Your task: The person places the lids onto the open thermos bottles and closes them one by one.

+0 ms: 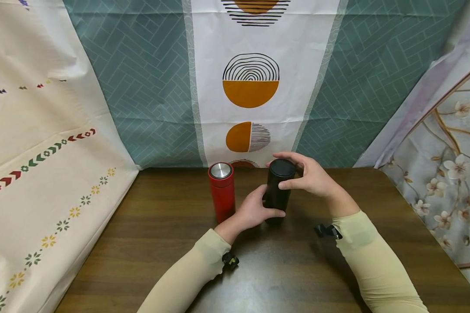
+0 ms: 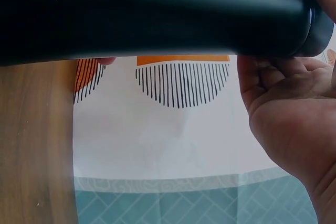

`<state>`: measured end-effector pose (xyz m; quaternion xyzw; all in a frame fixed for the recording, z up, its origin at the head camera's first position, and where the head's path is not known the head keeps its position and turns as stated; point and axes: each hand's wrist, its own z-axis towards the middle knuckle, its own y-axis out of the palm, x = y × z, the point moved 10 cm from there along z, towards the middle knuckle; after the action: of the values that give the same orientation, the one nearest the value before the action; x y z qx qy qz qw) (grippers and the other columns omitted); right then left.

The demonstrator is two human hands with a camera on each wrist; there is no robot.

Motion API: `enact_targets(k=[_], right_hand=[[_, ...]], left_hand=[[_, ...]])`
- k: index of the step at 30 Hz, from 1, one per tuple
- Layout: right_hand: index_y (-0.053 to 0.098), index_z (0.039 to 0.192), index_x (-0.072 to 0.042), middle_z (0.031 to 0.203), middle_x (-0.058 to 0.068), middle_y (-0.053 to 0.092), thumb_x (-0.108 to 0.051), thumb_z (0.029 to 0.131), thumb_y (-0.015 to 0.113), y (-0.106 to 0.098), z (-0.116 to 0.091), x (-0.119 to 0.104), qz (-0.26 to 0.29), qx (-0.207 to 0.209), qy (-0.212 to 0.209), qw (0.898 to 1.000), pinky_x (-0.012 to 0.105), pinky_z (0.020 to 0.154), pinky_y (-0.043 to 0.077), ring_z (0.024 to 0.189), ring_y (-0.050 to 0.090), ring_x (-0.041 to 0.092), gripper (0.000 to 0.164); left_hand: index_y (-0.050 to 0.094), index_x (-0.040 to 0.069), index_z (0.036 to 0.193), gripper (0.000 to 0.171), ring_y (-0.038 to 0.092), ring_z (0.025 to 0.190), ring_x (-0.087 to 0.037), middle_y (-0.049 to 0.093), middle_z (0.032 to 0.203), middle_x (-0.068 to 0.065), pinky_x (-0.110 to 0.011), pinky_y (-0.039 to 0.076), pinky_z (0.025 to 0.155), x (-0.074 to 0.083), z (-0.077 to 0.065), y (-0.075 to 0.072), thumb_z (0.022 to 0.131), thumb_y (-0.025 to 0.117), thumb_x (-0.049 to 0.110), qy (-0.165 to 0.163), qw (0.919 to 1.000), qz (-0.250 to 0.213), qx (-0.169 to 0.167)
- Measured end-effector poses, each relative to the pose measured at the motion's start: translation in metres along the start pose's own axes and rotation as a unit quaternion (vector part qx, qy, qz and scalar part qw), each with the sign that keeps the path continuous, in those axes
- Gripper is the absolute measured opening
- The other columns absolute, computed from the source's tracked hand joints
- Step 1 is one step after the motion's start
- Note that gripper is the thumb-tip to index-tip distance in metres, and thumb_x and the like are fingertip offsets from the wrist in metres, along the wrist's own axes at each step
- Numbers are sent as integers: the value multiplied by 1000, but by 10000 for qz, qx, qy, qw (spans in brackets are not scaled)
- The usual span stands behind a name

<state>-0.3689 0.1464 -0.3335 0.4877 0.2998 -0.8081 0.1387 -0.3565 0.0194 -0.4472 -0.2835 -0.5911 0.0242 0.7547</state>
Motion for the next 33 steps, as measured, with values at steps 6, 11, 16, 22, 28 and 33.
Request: enact_targets(k=[6, 11, 16, 22, 28, 33], right_hand=[[52, 163, -9, 150, 11, 70, 5, 93, 84, -3, -5, 3, 50, 18, -38, 10000, 35, 104, 58, 129, 70, 28, 78], [51, 164, -9, 153, 22, 65, 6, 94, 83, -4, -8, 5, 84, 19, -29, 10000, 35, 106, 56, 131, 69, 27, 79], [51, 164, -11, 152, 12, 68, 6, 93, 83, -4, -9, 7, 46, 90, -26, 9999, 36, 107, 55, 132, 68, 28, 80], [47, 167, -13, 155, 10, 66, 5, 92, 85, -3, -10, 12, -39, 130, 23, 9999, 34, 114, 48, 139, 63, 25, 85], [45, 168, -12, 154, 15, 66, 4, 91, 86, -7, -15, 22, -195, 258, 253, 9992, 31, 114, 47, 138, 64, 22, 89], [42, 171, -15, 160, 8, 59, -4, 91, 91, -10, -25, 29, -654, 306, 445, 9964, 40, 120, 44, 145, 57, 26, 95]], left_hand=[[56, 15, 156, 80, 67, 130, -22, 67, 147, -1, -48, 54, 115, -1, 4, 5, 89, 98, 27, 54, 9999, -60, -66], [55, 17, 157, 80, 66, 131, -22, 66, 149, 0, -49, 53, 116, -1, 4, 7, 90, 97, 29, 77, 9999, -91, -120], [56, 13, 155, 80, 68, 129, -23, 68, 146, -3, -50, 55, 114, -3, 3, 7, 89, 98, 33, -36, 9999, -27, -115], [54, 12, 158, 88, 69, 128, -26, 68, 147, -4, -51, 57, 110, -13, -3, 8, 87, 98, 41, -306, 9990, 247, -232], [47, 11, 165, 99, 61, 144, -33, 59, 161, -8, -54, 53, 116, -17, -18, 4, 88, 96, 48, -432, 9962, 548, -516], [43, 7, 168, 104, 59, 146, -33, 56, 165, -13, -54, 51, 118, -18, -35, -6, 89, 94, 52, -538, 9918, 859, -777]])
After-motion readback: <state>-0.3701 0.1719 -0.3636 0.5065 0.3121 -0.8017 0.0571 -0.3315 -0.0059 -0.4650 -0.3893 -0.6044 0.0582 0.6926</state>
